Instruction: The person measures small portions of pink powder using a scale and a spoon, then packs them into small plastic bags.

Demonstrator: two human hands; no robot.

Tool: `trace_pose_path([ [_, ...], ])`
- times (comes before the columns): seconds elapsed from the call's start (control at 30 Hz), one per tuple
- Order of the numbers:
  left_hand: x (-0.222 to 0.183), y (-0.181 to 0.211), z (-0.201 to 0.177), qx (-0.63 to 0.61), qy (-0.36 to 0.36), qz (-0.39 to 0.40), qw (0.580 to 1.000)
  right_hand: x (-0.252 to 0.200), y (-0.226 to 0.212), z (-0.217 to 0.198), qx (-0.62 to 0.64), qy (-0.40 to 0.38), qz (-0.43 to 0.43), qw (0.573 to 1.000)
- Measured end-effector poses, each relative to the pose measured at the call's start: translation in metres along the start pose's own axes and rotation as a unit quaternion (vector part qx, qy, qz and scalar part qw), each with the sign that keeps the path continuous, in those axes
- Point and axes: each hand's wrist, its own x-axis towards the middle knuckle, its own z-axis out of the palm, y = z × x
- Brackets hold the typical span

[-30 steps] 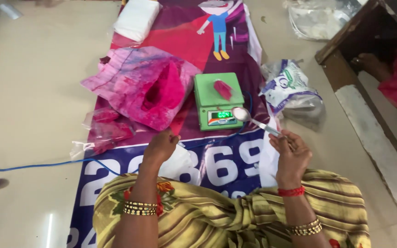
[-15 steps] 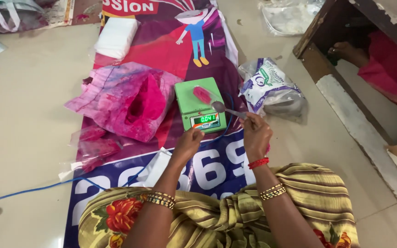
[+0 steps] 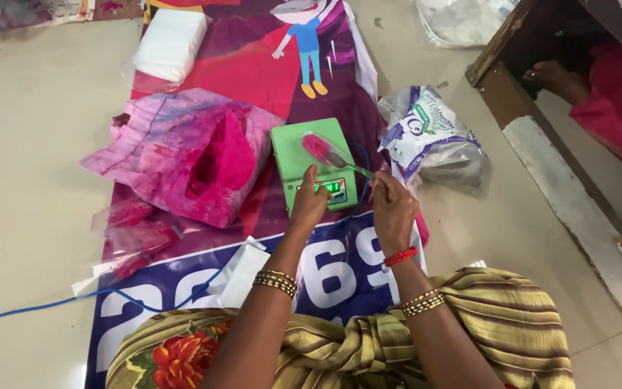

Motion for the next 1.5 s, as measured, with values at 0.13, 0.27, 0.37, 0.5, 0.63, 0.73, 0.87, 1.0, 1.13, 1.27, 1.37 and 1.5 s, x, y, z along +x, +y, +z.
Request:
trace_pose_path([
  [0.13, 0.001, 0.021, -0.005, -0.062, -0.02, -0.088, 0.994, 0.001, 0.01, 0.004, 0.033, -0.003, 0.015, 0.999],
  [0.27, 0.008, 0.016, -0.003, -0.054, -0.017, -0.062, 0.996, 0.002, 0.014, 0.006, 0.066, -0.01, 0.047, 0.997],
  [0.37, 0.009, 0.021, -0.003, -0.06, -0.029, -0.088, 0.994, 0.004, 0.019, 0.009, 0.084, -0.014, 0.062, 0.994],
  [0.5, 0.011, 0.019, -0.003, -0.056, -0.037, -0.096, 0.993, 0.005, 0.017, 0.01, 0.115, -0.017, 0.075, 0.99],
  [0.63, 0.011, 0.024, -0.003, -0.082, -0.047, -0.099, 0.991, 0.005, 0.016, 0.01, 0.121, -0.019, 0.086, 0.989],
  [0.73, 0.012, 0.022, -0.003, -0.083, -0.049, -0.104, 0.99, 0.006, 0.023, 0.011, 0.136, -0.02, 0.096, 0.986],
  [0.87, 0.014, 0.019, -0.004, -0.08, -0.045, -0.102, 0.991, 0.007, 0.03, 0.015, 0.155, -0.021, 0.103, 0.982],
  [1.0, 0.017, 0.016, -0.005, -0.084, -0.043, -0.091, 0.991, 0.008, 0.032, 0.016, 0.153, -0.025, 0.107, 0.982],
  [1.13, 0.018, 0.016, -0.004, -0.07, -0.046, -0.086, 0.993, 0.008, 0.037, 0.016, 0.169, -0.026, 0.12, 0.978],
  [1.27, 0.017, 0.019, -0.005, -0.085, -0.046, -0.098, 0.991, 0.008, 0.05, 0.018, 0.231, -0.023, 0.155, 0.96],
  [1.37, 0.016, 0.02, -0.007, -0.107, -0.047, -0.109, 0.987, 0.008, 0.053, 0.017, 0.275, -0.016, 0.191, 0.942],
  [1.5, 0.018, 0.021, -0.008, -0.114, -0.047, -0.119, 0.985, 0.01, 0.045, 0.011, 0.307, -0.004, 0.23, 0.923],
])
